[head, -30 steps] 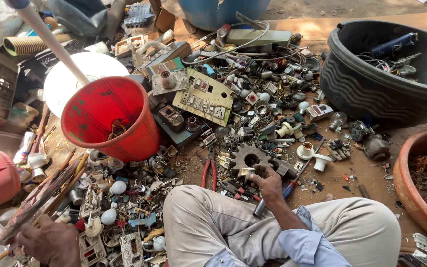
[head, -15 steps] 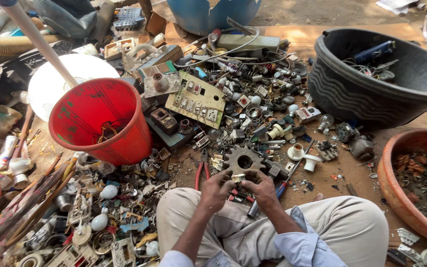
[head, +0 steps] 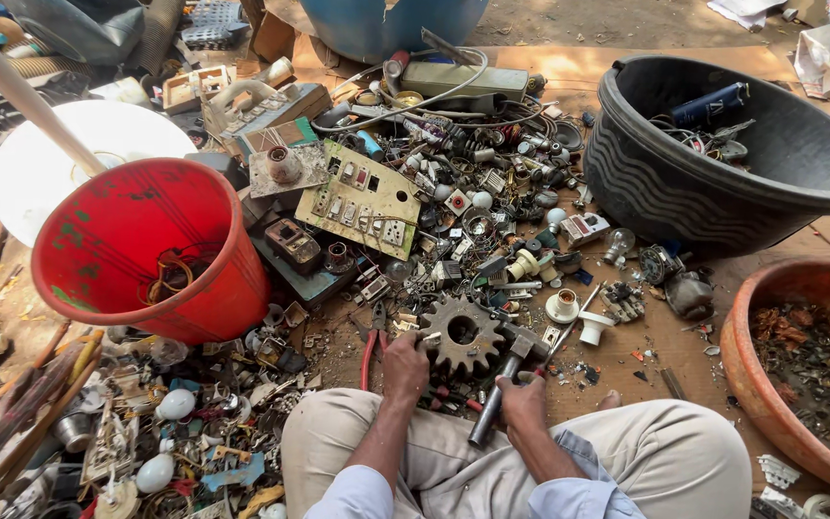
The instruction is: The person sits on the ground amidst a pile of electronic waste and uses a hammer to repeatedly strike a metal gear-like component. They hold the object with one hand and strike it with the other, occasionally adjusting its position to break it apart.
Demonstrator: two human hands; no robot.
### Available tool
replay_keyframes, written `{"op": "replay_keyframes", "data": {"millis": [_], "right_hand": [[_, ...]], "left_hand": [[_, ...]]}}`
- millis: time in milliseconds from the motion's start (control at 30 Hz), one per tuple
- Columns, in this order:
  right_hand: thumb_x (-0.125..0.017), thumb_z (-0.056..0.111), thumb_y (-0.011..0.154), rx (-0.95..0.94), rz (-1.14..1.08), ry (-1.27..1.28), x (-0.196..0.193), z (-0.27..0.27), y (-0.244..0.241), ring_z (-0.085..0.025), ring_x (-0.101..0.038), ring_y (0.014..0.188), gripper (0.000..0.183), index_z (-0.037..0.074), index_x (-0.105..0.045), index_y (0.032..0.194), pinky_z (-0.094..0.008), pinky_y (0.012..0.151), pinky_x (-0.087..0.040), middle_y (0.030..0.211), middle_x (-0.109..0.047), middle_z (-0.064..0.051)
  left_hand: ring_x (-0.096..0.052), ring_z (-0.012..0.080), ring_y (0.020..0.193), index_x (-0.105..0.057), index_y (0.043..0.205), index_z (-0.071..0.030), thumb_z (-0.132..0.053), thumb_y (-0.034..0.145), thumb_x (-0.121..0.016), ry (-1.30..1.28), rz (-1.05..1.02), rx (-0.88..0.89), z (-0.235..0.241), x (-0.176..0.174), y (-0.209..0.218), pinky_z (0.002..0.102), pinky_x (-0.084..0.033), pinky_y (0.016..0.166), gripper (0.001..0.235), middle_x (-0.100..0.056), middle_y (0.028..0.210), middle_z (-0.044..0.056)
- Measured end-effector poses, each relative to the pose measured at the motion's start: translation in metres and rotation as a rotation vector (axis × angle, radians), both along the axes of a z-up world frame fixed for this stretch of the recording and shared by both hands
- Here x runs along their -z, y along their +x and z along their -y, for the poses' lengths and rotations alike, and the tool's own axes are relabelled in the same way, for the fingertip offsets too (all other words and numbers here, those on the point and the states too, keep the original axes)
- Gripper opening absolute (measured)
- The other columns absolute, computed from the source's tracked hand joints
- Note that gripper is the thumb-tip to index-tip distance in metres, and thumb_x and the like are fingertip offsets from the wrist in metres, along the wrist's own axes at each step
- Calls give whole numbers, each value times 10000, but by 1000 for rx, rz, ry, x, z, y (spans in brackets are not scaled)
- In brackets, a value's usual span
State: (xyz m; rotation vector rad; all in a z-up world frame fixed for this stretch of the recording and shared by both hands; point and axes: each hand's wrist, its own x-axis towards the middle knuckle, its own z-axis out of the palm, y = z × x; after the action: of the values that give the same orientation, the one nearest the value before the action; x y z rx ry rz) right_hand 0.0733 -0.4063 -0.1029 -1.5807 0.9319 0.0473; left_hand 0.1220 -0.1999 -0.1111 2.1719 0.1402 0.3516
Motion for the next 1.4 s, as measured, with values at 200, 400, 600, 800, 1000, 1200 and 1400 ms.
{"op": "replay_keyframes", "data": {"millis": [200, 400, 600, 800, 1000, 1200, 1400], "right_hand": [[-772, 33, 817, -93, -107, 51, 25, 6, 21, -294, -646, 637, 469, -56, -504, 1191, -433, 472, -600, 879, -635, -184], [-657, 91, 923, 193, -126, 660, 23, 31, 37, -176, -567, 512, 283, -71, -558, 1132, -319, 462, -530, 763, -601, -115], [-659, 120, 883, -312, 235, -59, -80, -4, -27, -208, -594, 483, 421, 15, -525, 1268, -364, 426, -521, 706, -628, -105], [-666, 319, 917, -819, 324, -629, -112, -21, -12, -313, -709, 651, 736, 154, -361, 1566, -458, 623, -565, 799, -699, -186], [-669, 331, 931, -991, 270, -744, -88, -33, 7, -391, -714, 772, 706, 83, -396, 1532, -482, 688, -560, 846, -711, -235], [-606, 347, 933, -805, 572, -603, -104, -32, -6, -330, -773, 715, 724, 80, -332, 1548, -450, 635, -587, 882, -743, -209], [-675, 264, 921, -1015, 101, -707, -112, -37, 12, -359, -743, 815, 761, 152, -311, 1579, -430, 762, -566, 884, -738, -231]], "left_hand": [[-706, 251, 727, -611, 958, -21, -14, 988, -523, 207, -97, 71, 10, 40, 8, 373, -608, 615, 93, -709, 845, 156], [-711, 285, 758, -593, 972, -16, 69, 934, -497, 282, -45, 111, 9, 28, 6, 402, -619, 620, 134, -700, 869, 173], [-706, 363, 830, -625, 995, -10, 92, 813, -534, 266, 95, 33, 10, 10, 3, 465, -589, 692, 228, -704, 903, 191], [-696, 355, 824, -607, 950, -31, 52, 835, -563, 272, 130, 39, 10, 9, 4, 447, -586, 700, 149, -683, 897, 178], [-675, 341, 785, -594, 937, -31, 24, 825, -593, 293, 130, 59, 8, 12, 3, 441, -568, 667, 124, -662, 860, 174], [-673, 273, 752, -604, 939, -8, 51, 883, -558, 380, 142, 78, 11, 36, 7, 387, -584, 656, 94, -662, 846, 157], [-681, 277, 726, -628, 1013, 21, -19, 945, -603, 339, 184, 78, 13, 35, 9, 380, -591, 619, 83, -678, 841, 174]]}}
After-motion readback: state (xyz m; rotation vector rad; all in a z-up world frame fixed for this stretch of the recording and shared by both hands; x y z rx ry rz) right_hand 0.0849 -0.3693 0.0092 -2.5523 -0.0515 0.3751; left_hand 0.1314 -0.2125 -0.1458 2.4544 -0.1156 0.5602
